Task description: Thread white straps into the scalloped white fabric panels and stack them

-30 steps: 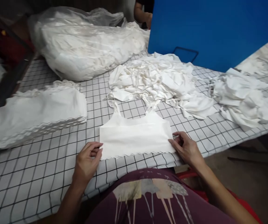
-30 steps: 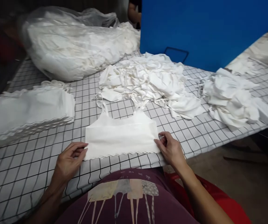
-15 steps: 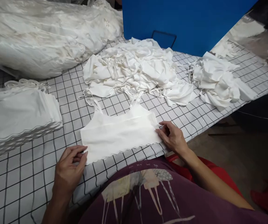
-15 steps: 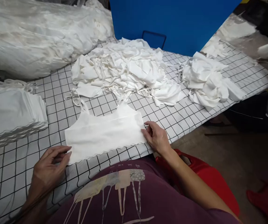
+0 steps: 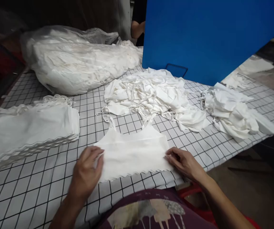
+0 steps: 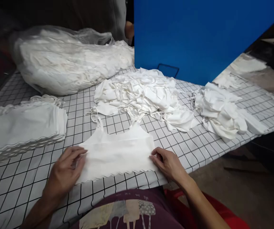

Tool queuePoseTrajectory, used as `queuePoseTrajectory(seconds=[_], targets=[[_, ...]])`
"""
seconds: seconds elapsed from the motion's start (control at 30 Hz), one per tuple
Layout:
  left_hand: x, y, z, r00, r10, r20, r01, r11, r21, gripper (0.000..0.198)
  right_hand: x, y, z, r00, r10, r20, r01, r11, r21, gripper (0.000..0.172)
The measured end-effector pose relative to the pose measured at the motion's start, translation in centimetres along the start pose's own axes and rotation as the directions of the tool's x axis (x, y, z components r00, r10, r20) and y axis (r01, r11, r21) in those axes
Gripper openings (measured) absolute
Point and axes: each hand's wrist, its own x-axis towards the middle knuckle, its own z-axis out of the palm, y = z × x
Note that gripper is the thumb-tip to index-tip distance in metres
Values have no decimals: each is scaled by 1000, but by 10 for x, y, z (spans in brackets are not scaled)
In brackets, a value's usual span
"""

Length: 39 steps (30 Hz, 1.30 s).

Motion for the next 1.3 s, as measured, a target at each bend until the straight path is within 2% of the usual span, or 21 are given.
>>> queuePoseTrajectory(seconds=[0.07,0.1,0.17,0.2,0.23,0.3,0.4,0.5,0.57,0.7,0.8,0.97,1.07,1.3], targets=[[27,27,22,976,216,-38,-218,974,-54,20,11,-9,-13,999,-11,-37,13,999,42,32],[40,40,36,945,327,-10,-326,940,-97,23,19,-14,-20,997,-19,-76,24,998,57,33],[65,60,68,842,535,64,-523,840,-142,24,41,-25,-29,988,-41,-151,52,996,73,35],[75,68,85,793,603,93,-588,796,-145,23,55,-30,-31,982,-51,-181,66,995,80,37],[83,73,101,755,645,112,-630,763,-147,21,70,-35,-31,978,-55,-201,74,993,89,38],[95,77,127,719,681,138,-665,732,-148,21,102,-40,-26,976,-28,-215,53,992,112,41],[102,74,150,733,657,176,-638,754,-157,27,141,-40,-11,980,67,-190,-39,988,149,40],[103,70,154,764,601,236,-582,799,-153,30,162,-37,0,982,111,-155,-81,978,190,35],[103,70,152,762,590,267,-570,807,-155,33,166,-36,2,985,123,-119,-93,968,232,33],[104,71,149,756,591,281,-566,806,-174,46,168,-36,-5,988,153,-23,-137,936,324,32],[104,71,149,758,586,286,-557,810,-185,48,168,-38,-9,985,175,8,-169,940,297,36],[102,68,152,761,587,275,-555,809,-192,40,170,-45,-3,983,168,-71,-164,985,57,29],[102,68,152,762,587,273,-559,810,-178,41,170,-46,0,981,170,-97,-167,985,40,22],[102,67,154,761,589,272,-568,808,-158,38,174,-44,5,966,200,-166,-194,980,50,23]])
